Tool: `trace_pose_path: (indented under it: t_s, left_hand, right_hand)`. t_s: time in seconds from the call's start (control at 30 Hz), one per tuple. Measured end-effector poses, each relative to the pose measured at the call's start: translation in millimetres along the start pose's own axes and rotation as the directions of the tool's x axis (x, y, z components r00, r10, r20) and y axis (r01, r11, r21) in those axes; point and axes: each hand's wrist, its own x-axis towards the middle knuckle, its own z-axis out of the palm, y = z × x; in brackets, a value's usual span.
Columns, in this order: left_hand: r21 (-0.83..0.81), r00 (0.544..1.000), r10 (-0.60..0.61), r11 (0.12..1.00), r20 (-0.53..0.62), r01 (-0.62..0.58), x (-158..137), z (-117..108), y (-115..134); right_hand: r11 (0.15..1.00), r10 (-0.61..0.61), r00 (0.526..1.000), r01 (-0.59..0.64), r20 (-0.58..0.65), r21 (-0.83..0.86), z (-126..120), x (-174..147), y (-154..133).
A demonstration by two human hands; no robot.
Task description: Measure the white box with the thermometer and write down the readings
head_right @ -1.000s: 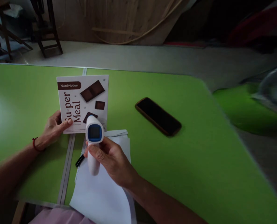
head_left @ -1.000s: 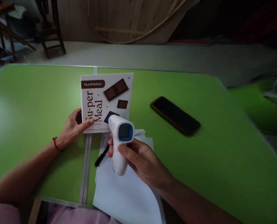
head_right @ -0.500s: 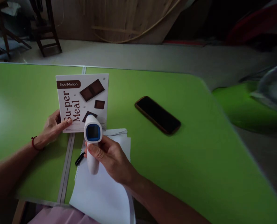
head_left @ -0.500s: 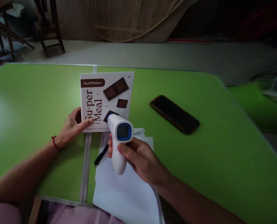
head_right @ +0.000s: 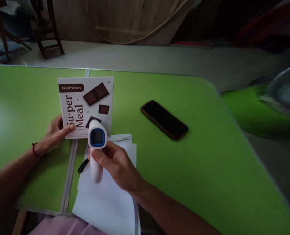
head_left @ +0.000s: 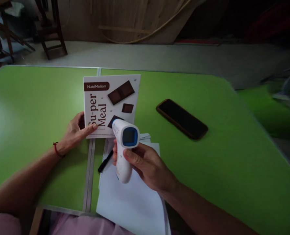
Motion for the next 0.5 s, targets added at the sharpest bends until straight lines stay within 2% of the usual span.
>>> trace_pose_path:
  t_s: [0.17, 0.3, 0.4, 0.5]
  left_hand:
    - [-0.013, 1.000, -0.003, 1.000, -0.023, 0.003, -1, 2, -2]
    - [-0.034, 0.998, 0.054, 0.998, -0.023, -0.054, -3, 3, -5]
    - [0.058, 0.992, 0.119, 0.992, -0.053, -0.116, -1, -3, -9]
    - [0.133, 0.979, 0.190, 0.975, -0.068, -0.180, 5, -11, -15]
  right_hand:
    - [1.000, 0.009, 1.000, -0.009, -0.008, -0.023, 3, 1, -4]
    - [0.997, 0.009, 1.000, -0.008, 0.001, -0.081, 3, 0, -3]
    - [0.979, -0.010, 0.999, 0.003, -0.036, -0.202, -6, -2, -11]
    - [0.908, -0.084, 0.982, 0.006, -0.168, -0.418, -26, -5, -30]
